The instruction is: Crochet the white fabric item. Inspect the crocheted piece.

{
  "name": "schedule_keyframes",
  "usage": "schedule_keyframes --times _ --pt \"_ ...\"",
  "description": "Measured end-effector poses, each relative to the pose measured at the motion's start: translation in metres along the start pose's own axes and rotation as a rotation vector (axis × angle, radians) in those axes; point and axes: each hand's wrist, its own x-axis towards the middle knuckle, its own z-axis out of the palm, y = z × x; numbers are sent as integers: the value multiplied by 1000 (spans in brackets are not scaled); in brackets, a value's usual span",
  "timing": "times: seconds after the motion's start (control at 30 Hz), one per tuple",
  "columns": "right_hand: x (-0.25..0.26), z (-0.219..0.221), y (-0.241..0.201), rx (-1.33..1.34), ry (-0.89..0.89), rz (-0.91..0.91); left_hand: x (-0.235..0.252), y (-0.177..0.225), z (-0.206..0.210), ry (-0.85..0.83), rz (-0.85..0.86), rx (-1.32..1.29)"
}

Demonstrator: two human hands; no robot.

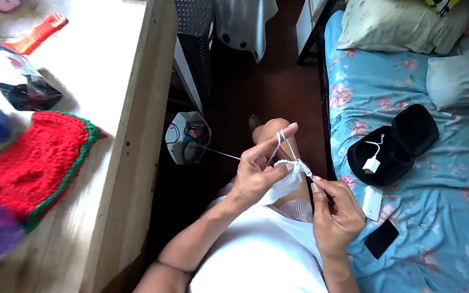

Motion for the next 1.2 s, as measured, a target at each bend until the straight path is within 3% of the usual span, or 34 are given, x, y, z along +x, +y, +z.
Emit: schedule_keyframes --times 0.33,0.63,0.97,1.2 --pt "-3 1 -2 -254 41 -148 -5 -15 8 92 198 18" --pt "-3 -3 4 -219 20 -170 5 -6 -2 53 -222 -268" --pt "-4 -6 5 -236 -7 -206 9 -2 -12 -43 -409 -472" --pt "1 -5 1 -104 -6 -101 5 4 -4 -43 -191 -187"
